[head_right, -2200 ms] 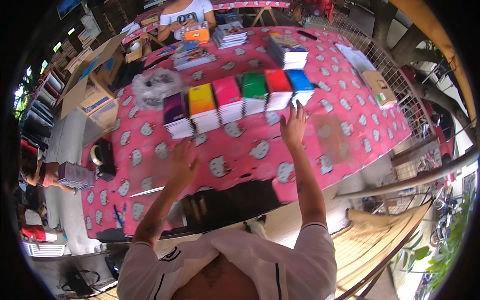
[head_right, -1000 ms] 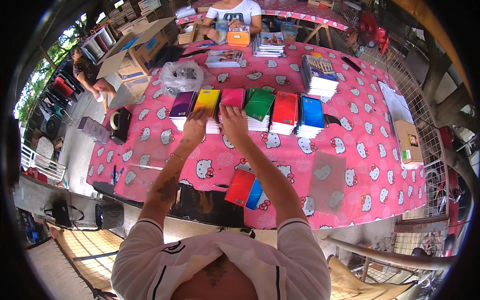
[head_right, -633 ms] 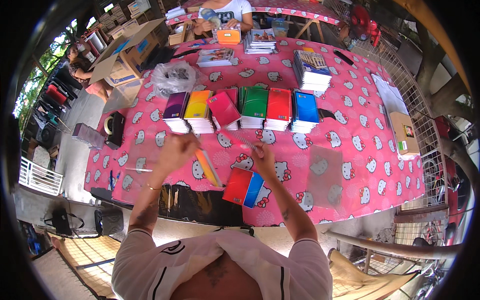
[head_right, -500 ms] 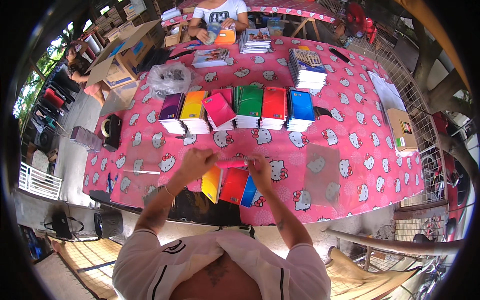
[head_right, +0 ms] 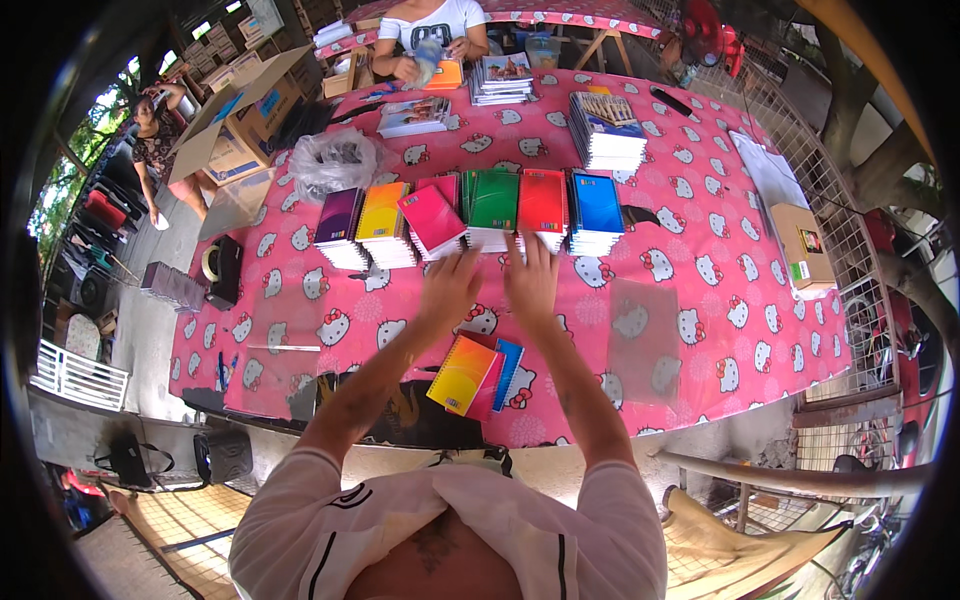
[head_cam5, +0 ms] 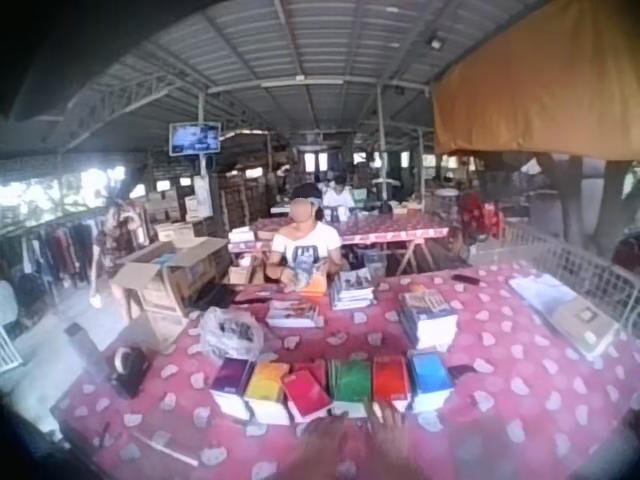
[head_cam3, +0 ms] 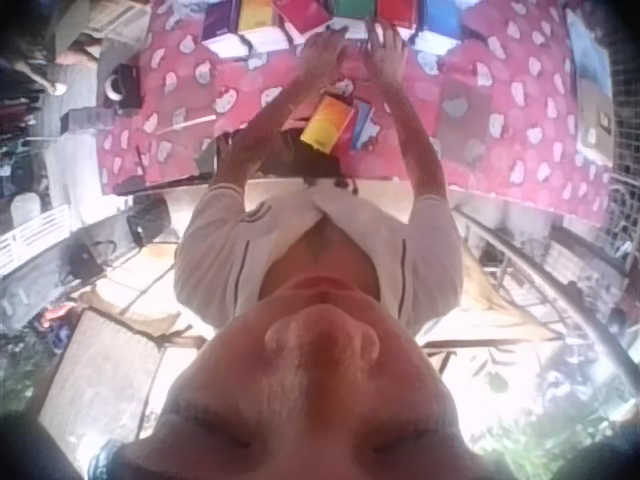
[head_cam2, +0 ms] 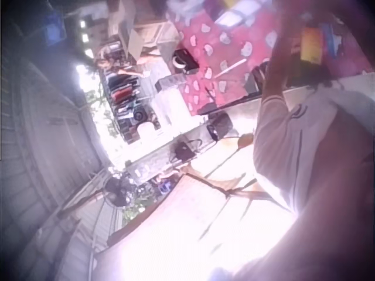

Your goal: The person organizes stacks of multicolored booklets on a table, gathers a set of booklets into a single stack, and places the stack into a clear plastic sleeve.

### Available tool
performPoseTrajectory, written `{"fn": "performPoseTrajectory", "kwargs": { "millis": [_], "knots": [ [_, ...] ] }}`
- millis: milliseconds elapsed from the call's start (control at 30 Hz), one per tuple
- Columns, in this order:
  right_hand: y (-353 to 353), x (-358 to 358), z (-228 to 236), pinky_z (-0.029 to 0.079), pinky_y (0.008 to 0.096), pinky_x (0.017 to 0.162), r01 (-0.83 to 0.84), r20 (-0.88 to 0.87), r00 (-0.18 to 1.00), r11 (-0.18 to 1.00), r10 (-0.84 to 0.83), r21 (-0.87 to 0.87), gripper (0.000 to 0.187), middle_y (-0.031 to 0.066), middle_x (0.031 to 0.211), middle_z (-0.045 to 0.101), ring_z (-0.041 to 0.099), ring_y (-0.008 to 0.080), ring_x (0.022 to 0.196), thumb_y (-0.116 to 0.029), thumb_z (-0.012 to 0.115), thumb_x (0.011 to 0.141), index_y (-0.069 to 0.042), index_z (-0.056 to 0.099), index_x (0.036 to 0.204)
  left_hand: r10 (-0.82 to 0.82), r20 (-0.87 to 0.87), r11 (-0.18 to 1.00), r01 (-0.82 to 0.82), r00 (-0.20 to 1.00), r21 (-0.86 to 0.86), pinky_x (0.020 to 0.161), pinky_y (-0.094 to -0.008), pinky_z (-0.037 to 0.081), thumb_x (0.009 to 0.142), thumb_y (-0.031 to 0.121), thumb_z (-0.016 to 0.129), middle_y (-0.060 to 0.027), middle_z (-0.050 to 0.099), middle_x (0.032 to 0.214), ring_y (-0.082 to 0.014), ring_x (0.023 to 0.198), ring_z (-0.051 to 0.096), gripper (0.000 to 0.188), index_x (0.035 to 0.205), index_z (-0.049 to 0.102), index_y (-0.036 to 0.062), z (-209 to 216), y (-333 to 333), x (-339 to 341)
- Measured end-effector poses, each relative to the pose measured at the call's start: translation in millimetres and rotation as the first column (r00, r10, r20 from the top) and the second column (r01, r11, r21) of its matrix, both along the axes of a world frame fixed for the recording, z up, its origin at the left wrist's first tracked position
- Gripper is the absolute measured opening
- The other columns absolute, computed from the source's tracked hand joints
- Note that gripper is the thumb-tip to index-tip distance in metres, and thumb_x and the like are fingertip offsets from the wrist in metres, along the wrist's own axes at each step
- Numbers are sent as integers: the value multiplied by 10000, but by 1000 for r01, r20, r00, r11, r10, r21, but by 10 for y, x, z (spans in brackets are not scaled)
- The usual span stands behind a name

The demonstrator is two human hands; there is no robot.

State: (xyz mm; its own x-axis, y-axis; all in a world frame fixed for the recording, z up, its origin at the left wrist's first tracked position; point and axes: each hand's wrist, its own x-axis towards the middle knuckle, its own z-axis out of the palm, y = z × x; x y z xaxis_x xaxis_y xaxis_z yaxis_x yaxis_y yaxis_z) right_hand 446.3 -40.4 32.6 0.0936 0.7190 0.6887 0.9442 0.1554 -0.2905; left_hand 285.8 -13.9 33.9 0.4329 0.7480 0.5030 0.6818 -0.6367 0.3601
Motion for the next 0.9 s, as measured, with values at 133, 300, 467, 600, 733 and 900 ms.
{"fn": "performPoseTrajectory", "kwargs": {
  "millis": [133,300,467,600,733,900],
  "knots": [
    [521,324,115,450,469,914,-1,61,998,997,6,-79,380,107,1135,648,615,297,1053,6,667,787,-64,658,1161,2,-161,896,70,987,439,1063,-512,411,884,120,609,-136,697,1103,-301,1149,624,344,1224,614,65,117,837,121],
    [-172,577,186,511,353,886,-83,-766,618,984,177,161,307,111,1055,690,659,223,982,118,567,878,-46,651,1122,101,484,993,-55,869,-108,940,-461,509,906,57,588,-122,720,1023,-290,1076,664,255,1150,655,30,612,539,-85],
    [-831,332,-864,506,338,914,-572,-800,465,818,380,56,253,106,1059,696,658,250,1023,130,524,846,-33,625,1011,-281,152,921,221,948,321,896,-436,533,885,48,638,-177,635,1202,-346,1073,638,295,1178,645,17,289,-581,-792],
    [-786,172,-961,501,395,948,-478,-633,715,868,297,-133,335,104,1064,683,625,324,1114,143,525,754,-53,636,1002,-469,-174,883,465,866,-65,990,-476,481,885,91,661,-171,588,1272,-378,1149,590,424,1291,572,8,-478,-1126,-1213],
    [-197,-290,-227,401,476,1062,-369,-435,841,929,321,-27,417,109,1192,641,596,297,1184,86,559,763,-83,653,1132,-287,-40,943,290,957,160,1096,-532,373,850,115,635,-190,547,1348,-375,1248,526,545,1364,502,-8,-340,-572,-1190],
    [710,-606,-71,397,486,1058,-400,57,916,916,398,34,505,43,1206,641,595,287,1174,-7,624,802,-137,623,1289,263,-311,952,-193,913,237,1125,-547,334,842,64,618,-194,433,1491,-345,1390,412,576,1401,478,47,-17,722,-1437]
  ]
}}
